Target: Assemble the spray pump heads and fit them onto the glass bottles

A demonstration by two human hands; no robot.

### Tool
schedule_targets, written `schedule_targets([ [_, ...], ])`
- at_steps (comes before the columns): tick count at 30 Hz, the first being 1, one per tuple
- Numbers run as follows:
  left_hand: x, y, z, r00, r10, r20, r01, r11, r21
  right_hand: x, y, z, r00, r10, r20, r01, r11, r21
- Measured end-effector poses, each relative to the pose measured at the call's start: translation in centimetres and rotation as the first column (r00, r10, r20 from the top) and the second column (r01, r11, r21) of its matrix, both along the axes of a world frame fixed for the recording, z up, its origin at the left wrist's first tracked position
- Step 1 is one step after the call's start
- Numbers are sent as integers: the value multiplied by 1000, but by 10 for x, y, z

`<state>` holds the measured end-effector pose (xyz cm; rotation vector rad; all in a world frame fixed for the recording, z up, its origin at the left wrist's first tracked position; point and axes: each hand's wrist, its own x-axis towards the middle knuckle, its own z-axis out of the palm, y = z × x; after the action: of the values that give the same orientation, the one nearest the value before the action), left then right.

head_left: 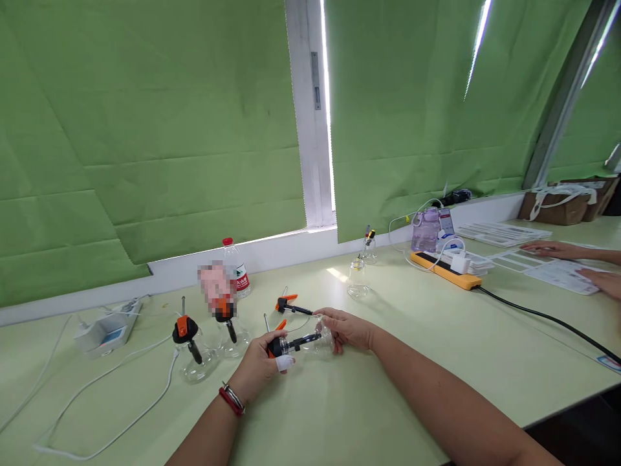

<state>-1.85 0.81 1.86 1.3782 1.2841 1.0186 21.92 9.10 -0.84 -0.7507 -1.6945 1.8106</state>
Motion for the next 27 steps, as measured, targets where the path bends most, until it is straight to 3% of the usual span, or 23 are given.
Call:
schedule_targets([
  [8, -2, 2, -2, 1000, 1, 4, -1, 1000, 13, 9, -1, 3, 993, 91, -69, -91, 996, 10],
  [14, -2, 0, -1, 1000, 3, 0, -3, 1000, -1, 5, 2, -1, 995, 66, -68, -68, 997, -32],
  [27, 1, -1, -1, 1000, -19, 16, 19, 1000, -20, -2, 8, -10, 999, -37, 12, 37, 999, 2],
])
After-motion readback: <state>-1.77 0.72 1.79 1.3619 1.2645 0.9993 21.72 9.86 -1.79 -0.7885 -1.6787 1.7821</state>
